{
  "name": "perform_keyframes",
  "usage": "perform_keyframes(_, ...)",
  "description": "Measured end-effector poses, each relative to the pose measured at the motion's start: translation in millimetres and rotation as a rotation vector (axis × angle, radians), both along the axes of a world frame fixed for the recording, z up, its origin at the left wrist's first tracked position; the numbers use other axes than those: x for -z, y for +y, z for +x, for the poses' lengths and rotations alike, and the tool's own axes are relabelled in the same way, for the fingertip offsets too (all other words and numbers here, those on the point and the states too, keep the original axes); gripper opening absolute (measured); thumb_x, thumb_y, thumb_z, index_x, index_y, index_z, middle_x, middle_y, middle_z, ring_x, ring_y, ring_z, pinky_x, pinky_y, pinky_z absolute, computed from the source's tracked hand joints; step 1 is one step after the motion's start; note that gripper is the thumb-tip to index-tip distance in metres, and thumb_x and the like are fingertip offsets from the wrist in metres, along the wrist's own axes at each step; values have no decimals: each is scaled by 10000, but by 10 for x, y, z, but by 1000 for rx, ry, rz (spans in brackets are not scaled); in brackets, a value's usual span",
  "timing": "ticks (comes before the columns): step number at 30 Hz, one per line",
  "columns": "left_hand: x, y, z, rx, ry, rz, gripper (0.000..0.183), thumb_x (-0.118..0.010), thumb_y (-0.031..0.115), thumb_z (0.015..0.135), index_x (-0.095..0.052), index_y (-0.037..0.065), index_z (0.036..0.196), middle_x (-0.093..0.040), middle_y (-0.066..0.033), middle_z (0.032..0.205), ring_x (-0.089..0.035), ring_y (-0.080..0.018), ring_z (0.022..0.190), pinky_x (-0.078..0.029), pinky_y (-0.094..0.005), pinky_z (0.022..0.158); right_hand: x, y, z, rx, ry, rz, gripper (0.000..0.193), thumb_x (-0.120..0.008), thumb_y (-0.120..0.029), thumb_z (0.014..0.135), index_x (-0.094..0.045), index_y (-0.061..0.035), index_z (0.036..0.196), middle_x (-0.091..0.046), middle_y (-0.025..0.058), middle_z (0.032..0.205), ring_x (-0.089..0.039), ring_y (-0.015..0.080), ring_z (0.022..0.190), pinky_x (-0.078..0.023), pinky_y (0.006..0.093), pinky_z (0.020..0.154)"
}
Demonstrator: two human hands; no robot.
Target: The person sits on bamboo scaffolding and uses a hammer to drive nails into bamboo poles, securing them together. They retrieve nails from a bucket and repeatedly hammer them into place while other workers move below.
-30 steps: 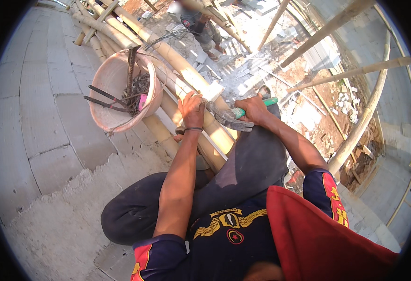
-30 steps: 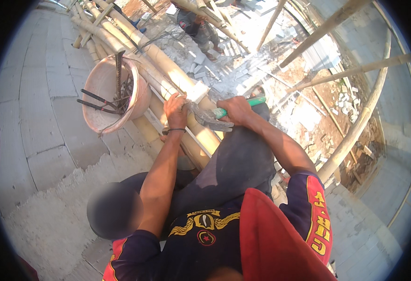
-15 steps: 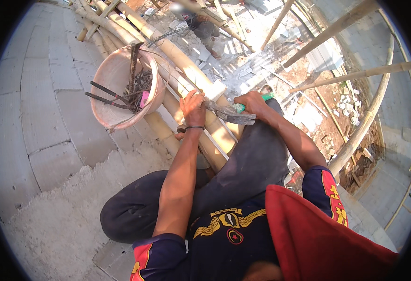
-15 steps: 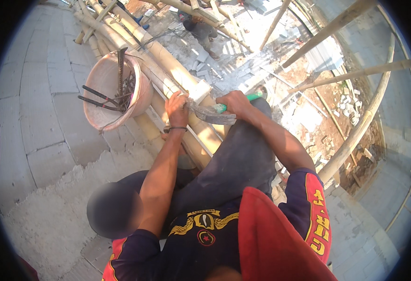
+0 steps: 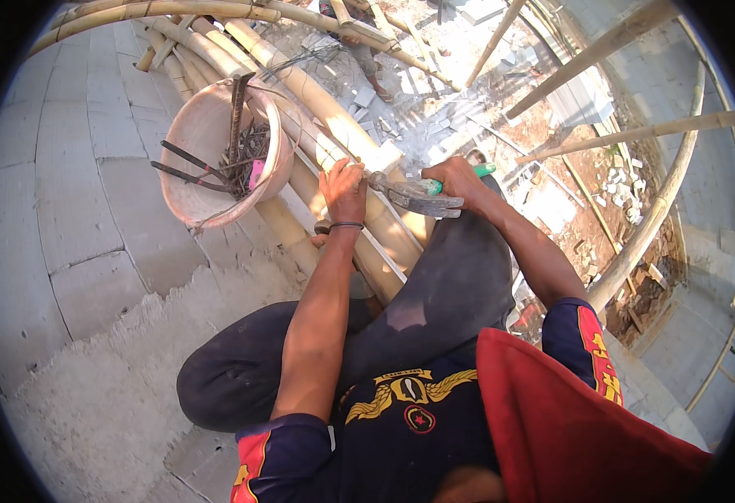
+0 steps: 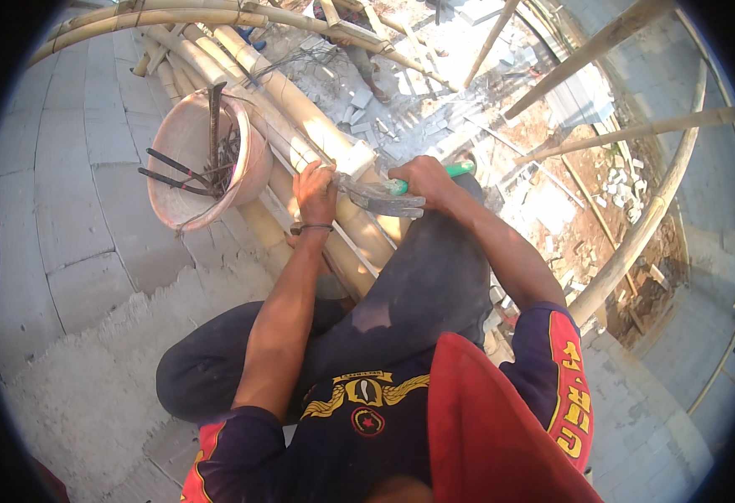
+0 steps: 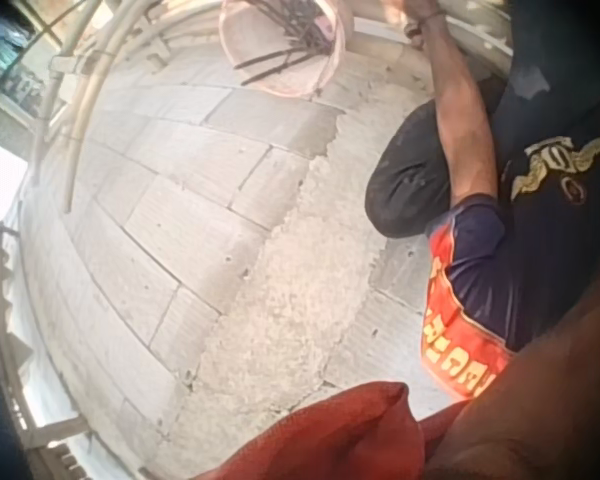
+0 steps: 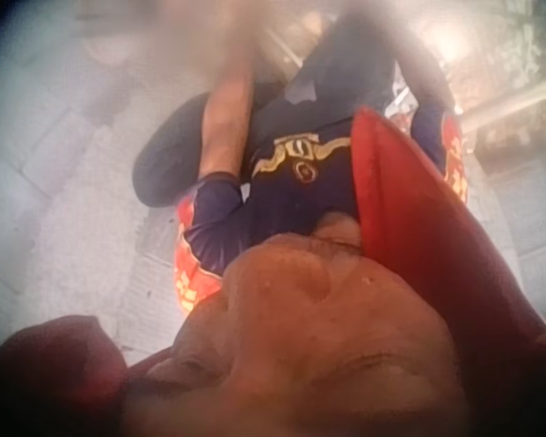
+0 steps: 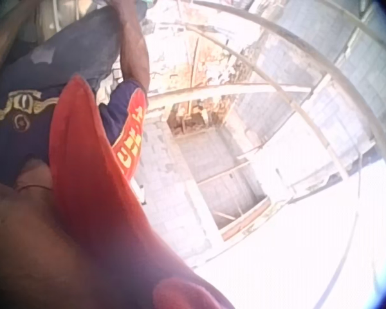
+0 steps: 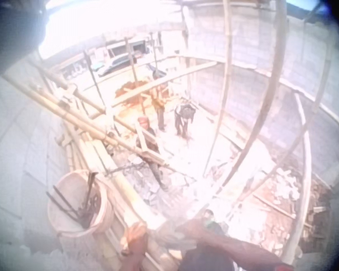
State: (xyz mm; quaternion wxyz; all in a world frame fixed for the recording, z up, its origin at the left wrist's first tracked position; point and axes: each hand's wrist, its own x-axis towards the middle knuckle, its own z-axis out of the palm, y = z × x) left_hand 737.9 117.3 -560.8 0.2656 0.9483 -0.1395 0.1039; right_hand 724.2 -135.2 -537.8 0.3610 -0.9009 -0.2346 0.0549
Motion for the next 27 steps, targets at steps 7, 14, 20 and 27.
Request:
perform_keyframes(7, 20, 20, 1, 2, 3, 20, 215, -723, 72, 752, -702, 140, 955, -692, 11, 1028, -543, -213, 1208, -275, -595, 1083, 19, -20, 49, -24, 3, -91, 284, -719, -341, 709, -614, -77, 724, -609, 178, 635, -609, 396, 653, -469, 477, 574)
perform_keyframes(14, 36, 11, 13, 3, -22, -8, 228, -731, 73, 745, -700, 155, 956, -689, 4, 975, -545, -211, 1201, -280, -601, 1081, -3, -1, 32, 2, 21, -131, 322, -770, -357, 701, -612, -81, 752, -611, 182, 641, -619, 408, 670, -498, 480, 610)
perform_keyframes(20, -81, -24, 6, -18, -71, 62, 450, -765, 86, 714, -624, 136, 1139, -555, -78, 1233, -460, -278, 1273, -305, -559, 1063, -78, -58, -39, 8, 62, -380, 241, -747, -312, 701, -654, -113, 800, -647, 149, 673, -656, 368, 685, -526, 479, 621)
perform_keyframes(27, -297, -107, -80, -447, -27, 327, 770, -871, 414, 608, -526, 90, 1216, -481, -121, 1305, -473, -274, 1216, -396, -474, 955, -12, 163, -24, -19, 102, -444, 226, -708, -305, 727, -689, -115, 849, -670, 147, 712, -670, 359, 697, -534, 470, 625)
